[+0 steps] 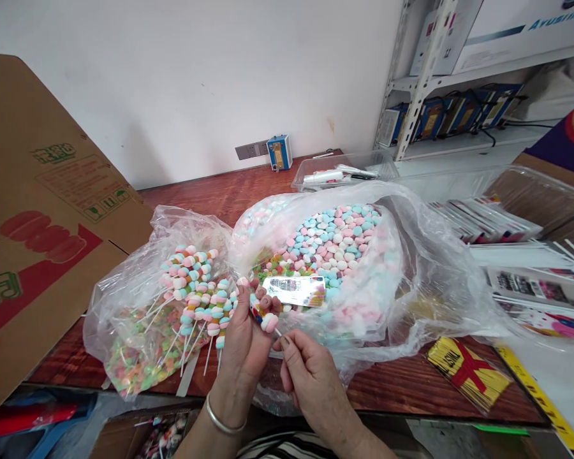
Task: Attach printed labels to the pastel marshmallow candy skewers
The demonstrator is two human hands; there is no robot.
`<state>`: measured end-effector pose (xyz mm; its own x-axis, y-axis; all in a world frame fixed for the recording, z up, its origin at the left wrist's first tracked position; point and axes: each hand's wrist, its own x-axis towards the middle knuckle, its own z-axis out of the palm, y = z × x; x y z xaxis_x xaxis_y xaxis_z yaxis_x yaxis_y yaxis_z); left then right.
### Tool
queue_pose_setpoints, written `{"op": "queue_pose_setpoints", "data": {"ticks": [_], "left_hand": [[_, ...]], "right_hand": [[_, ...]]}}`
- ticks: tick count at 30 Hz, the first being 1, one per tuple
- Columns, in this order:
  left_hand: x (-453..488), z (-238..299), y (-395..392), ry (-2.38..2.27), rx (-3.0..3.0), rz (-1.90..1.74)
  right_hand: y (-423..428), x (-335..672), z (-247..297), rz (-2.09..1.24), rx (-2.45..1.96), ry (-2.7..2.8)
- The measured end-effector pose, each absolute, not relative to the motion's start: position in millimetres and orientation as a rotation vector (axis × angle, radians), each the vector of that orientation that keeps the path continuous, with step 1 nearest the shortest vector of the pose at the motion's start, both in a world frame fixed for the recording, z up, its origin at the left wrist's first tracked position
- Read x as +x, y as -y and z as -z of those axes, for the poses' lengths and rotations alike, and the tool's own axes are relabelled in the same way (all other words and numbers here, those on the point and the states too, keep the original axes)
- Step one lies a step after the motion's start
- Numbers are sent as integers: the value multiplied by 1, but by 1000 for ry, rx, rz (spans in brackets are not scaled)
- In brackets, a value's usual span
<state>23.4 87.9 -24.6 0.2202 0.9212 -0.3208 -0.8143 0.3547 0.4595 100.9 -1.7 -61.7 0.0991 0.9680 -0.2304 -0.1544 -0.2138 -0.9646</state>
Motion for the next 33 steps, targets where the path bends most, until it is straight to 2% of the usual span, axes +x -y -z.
{"op": "queue_pose_setpoints", "data": {"ticks": [16,18,22,25,28,33], "left_hand": [[10,41,-90,-566,396,-1109],[9,44,-91,-568,410,-1101],[10,46,-87,-594,465,-1114],[10,46,-85,-609,493,-1102],[9,45,-84,-622,497,-1103],[9,41,-86,-572,461,-1141]], "right_hand": [[1,113,62,-1278,-1308,946],[3,113,62,-1138,-1360,1023],[4,115,63,-538,-1509,1309],[4,117,66,-238,-1512,1494],[3,118,68,-148,-1428,1652],[5,116,69,-278,-1380,1635]]}}
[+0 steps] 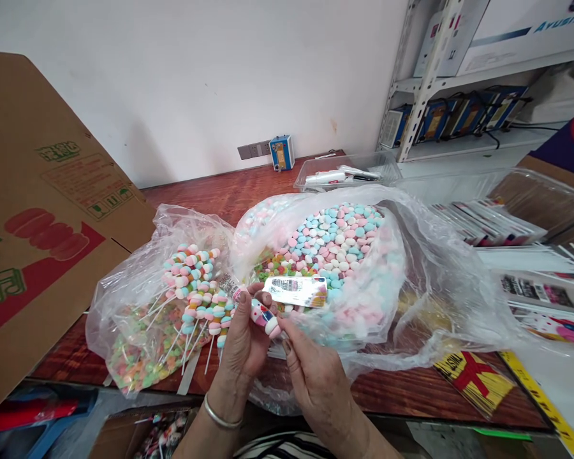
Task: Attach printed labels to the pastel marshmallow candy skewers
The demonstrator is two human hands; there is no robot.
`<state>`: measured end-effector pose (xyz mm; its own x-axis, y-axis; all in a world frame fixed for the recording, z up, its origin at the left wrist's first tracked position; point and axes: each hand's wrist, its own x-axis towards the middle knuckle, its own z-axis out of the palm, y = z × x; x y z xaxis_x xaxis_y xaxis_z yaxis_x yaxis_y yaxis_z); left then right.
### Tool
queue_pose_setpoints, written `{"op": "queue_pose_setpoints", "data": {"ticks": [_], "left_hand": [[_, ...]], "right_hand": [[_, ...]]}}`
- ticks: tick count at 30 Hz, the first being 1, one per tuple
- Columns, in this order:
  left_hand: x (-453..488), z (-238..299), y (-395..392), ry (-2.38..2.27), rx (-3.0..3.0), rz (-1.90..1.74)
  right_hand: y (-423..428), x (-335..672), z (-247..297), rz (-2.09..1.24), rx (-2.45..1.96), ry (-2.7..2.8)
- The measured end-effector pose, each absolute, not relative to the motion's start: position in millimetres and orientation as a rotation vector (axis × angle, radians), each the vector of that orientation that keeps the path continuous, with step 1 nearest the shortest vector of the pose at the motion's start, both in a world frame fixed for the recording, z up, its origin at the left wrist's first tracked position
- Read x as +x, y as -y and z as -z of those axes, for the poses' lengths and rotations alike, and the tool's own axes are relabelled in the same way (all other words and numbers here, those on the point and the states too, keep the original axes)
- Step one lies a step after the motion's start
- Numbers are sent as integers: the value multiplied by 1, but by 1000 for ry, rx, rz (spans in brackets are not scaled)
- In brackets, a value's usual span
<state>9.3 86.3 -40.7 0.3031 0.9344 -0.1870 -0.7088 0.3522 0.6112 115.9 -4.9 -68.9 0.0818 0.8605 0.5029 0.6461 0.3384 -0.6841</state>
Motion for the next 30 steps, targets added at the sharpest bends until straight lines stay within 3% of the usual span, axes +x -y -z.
{"op": "queue_pose_setpoints", "data": {"ticks": [12,19,21,26,30], "left_hand": [[27,28,-75,-487,307,-1104],[22,32,-81,-537,303,-1110],[21,33,-81,-538,331,-1115],[23,33,-80,-511,316,-1113],[24,32,-79,-488,280,-1086]], "right_hand": [[1,110,61,-334,-1457,1416],[4,116,72,176,-1502,1656],[5,116,72,-33,-1485,1612],[6,108,67,-1238,-1253,1001],[5,103,61,-1640,-974,625]]}}
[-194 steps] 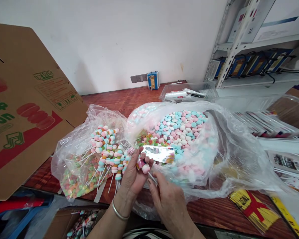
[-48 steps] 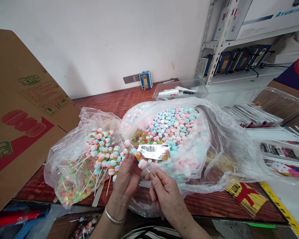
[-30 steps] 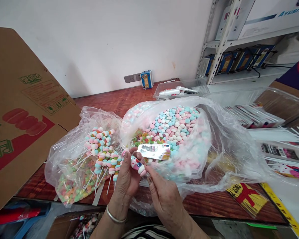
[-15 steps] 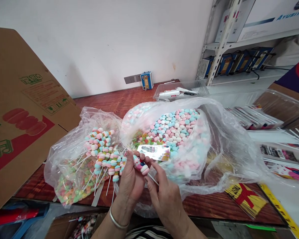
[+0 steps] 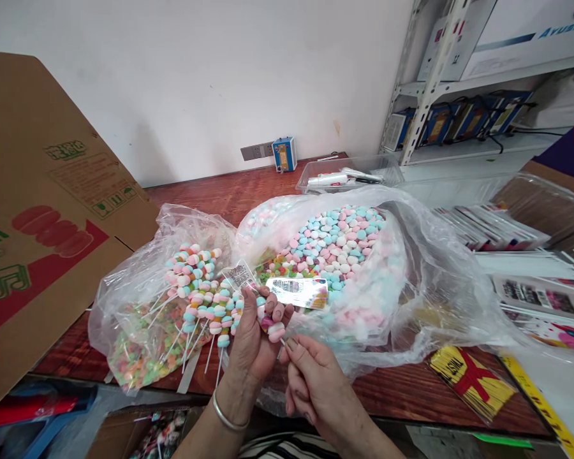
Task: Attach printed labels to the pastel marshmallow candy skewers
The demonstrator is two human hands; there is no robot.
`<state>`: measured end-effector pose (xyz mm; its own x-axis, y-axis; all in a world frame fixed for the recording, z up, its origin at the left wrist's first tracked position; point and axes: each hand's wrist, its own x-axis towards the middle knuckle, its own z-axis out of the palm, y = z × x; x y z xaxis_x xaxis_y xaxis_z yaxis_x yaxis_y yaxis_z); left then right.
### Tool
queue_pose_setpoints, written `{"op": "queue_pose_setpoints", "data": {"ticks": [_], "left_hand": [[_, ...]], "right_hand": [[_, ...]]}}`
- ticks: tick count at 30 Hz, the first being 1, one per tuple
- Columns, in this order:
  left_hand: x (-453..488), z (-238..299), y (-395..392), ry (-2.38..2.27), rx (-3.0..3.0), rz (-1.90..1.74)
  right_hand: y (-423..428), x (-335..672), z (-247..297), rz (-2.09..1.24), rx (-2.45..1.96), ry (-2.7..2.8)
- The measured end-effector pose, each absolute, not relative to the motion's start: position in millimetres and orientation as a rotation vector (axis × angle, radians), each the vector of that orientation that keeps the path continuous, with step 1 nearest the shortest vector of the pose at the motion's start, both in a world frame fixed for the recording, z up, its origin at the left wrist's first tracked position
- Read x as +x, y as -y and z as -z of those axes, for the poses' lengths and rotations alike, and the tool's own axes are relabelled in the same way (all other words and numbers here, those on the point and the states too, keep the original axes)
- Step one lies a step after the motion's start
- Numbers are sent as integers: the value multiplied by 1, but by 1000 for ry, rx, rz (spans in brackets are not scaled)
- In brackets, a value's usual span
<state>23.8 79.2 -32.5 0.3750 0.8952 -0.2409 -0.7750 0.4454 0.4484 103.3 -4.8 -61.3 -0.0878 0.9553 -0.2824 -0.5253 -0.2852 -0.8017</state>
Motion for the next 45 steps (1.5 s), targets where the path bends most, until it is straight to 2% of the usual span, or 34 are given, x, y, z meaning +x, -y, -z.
{"op": "queue_pose_setpoints", "data": {"ticks": [2,4,9,11,13,17,19,27,37,39,40,43,45], "left_hand": [[24,32,-80,-492,275,-1089],[24,32,-81,-511,287,-1105],[22,34,-85,-558,312,-1156],[21,35,-86,-576,301,-1155],[19,35,-87,-581,283,-1154],[21,35,-84,-552,297,-1148],[24,37,-80,-556,320,-1144],[21,39,-86,-563,313,-1136],[10,33,-112,-528,268,-1206],[15,32,-111,-603,268,-1200],[17,31,-111,-646,260,-1194],[22,29,-112,-747,222,-1170],[24,29,-113,-781,218,-1168]], "right_hand": [[4,103,60,-1655,-992,629],[4,105,61,-1506,-1149,800],[9,111,69,-514,-1498,1444],[11,113,70,-367,-1486,1518],[12,113,69,-529,-1477,1465],[10,108,67,-1258,-1332,1047],[7,104,67,-1456,-1198,841],[-2,101,67,-1555,-979,542],[6,107,63,-1768,-923,566],[8,109,66,-1526,-1142,853],[9,109,69,-1294,-1274,1047],[9,112,75,-357,-1486,1582],[8,114,79,115,-1473,1766]]}}
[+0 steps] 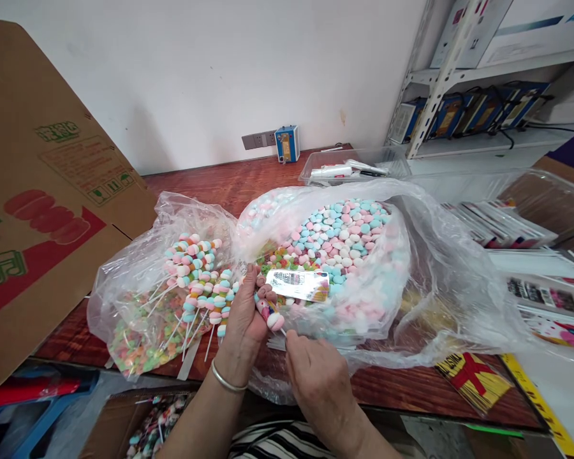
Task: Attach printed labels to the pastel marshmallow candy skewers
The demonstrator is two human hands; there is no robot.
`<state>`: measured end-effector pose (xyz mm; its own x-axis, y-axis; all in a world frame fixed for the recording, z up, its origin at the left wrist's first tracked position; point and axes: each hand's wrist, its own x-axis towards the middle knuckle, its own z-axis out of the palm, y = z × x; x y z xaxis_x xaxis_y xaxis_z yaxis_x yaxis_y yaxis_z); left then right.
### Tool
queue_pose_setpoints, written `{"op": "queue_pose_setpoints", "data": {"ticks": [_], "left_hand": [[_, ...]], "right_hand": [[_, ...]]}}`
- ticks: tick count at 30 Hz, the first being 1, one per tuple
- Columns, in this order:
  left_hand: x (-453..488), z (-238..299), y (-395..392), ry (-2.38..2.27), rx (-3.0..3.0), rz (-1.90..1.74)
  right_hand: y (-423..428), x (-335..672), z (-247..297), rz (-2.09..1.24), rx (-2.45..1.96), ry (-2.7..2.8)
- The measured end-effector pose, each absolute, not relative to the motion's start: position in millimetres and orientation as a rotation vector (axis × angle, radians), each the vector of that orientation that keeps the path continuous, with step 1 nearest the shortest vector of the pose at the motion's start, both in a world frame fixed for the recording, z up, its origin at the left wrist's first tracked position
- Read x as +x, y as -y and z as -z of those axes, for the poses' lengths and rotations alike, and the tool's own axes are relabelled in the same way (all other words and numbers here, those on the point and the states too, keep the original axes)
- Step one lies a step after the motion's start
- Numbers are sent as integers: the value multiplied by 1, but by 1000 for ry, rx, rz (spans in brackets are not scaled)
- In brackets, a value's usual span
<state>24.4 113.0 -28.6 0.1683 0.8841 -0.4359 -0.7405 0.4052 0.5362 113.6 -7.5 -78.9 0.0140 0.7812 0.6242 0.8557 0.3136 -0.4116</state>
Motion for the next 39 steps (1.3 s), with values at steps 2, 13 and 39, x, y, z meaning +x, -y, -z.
{"op": "queue_pose_setpoints", "data": {"ticks": [2,13,39], "left_hand": [[26,29,-113,-791,233,-1170],[12,40,-101,-647,595,-1015],[3,44,-98,-655,690,-925]], "right_hand": [[6,113,80,299,-1468,1834],[5,122,73,-461,-1538,1421],[10,132,61,-463,-1492,1416]]}}
